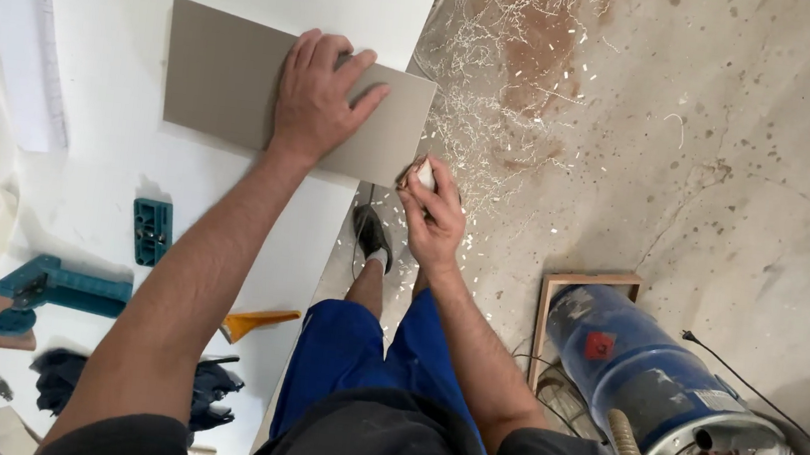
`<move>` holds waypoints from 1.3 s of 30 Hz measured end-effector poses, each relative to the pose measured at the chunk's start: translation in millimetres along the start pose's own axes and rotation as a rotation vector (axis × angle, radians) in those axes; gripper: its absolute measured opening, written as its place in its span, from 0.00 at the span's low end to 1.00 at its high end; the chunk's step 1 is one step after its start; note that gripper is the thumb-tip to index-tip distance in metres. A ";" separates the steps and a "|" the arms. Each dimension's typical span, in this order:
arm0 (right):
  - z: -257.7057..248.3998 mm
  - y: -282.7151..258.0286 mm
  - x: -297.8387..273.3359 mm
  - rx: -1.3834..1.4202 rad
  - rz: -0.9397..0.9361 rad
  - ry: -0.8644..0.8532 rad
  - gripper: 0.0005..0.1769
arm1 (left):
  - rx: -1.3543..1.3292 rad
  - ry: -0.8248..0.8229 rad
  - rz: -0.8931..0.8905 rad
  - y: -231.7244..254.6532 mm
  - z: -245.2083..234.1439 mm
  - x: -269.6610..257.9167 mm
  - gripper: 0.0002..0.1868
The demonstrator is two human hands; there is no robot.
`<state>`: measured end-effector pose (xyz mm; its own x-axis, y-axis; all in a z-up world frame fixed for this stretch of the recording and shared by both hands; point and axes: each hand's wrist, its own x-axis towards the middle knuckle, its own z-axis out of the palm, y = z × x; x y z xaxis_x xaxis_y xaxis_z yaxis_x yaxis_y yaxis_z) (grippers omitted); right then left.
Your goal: Trim and sand the edges of wooden panels and apply edge banding using an iron
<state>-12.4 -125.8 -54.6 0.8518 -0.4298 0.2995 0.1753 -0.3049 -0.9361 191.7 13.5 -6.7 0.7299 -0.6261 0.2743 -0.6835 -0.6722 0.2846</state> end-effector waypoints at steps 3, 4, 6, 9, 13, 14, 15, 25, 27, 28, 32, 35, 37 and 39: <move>3.8 22.8 21.6 0.012 0.024 -0.005 0.13 | 0.021 -0.011 0.012 0.7 -1.9 -0.8 0.21; 4.8 28.7 40.2 0.014 0.029 -0.007 0.13 | 0.021 -0.016 0.009 1.8 -4.6 0.5 0.21; 5.1 41.9 78.4 0.032 0.058 0.007 0.14 | 0.013 0.028 0.038 5.4 -8.8 4.2 0.19; 8.8 19.6 49.8 -0.059 0.011 0.022 0.11 | 0.039 0.028 0.022 0.7 -2.3 3.9 0.20; 5.4 -21.7 28.4 -0.013 0.051 -0.015 0.11 | 0.049 0.005 0.008 3.9 -4.9 0.9 0.20; 7.6 -10.6 44.5 -0.014 0.015 -0.018 0.10 | 0.034 0.021 0.010 4.0 -5.9 -1.0 0.19; 7.8 2.2 64.5 -0.016 -0.028 -0.019 0.09 | 0.020 0.044 0.015 5.1 -5.7 1.4 0.18; 8.5 13.9 56.6 -0.185 -0.121 -0.013 0.10 | 0.058 -0.023 0.014 1.4 -1.1 3.6 0.20; 9.8 44.7 100.9 -0.184 -0.109 0.019 0.17 | 0.067 -0.032 0.018 0.1 0.3 2.4 0.21; 8.9 27.6 76.6 -0.183 -0.103 0.014 0.17 | 0.066 -0.038 0.013 1.1 -1.4 -3.4 0.21; 5.3 -5.2 26.8 -0.211 -0.186 -0.059 0.10 | 0.051 -0.010 -0.001 1.5 -0.3 3.9 0.20; 7.1 28.7 64.7 -0.196 -0.189 -0.041 0.11 | 0.048 -0.002 0.007 3.8 -3.4 1.2 0.19; 6.0 36.9 85.1 -0.189 -0.182 -0.025 0.11 | 0.050 0.010 0.010 5.3 -4.4 1.8 0.19; 4.6 14.7 76.0 -0.179 -0.146 -0.044 0.04 | 0.041 0.044 0.008 5.8 -5.9 3.7 0.17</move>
<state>57.2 -159.1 -46.5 0.8452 -0.3334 0.4177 0.2115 -0.5091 -0.8343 190.4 9.5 1.4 0.7226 -0.6146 0.3165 -0.6881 -0.6832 0.2443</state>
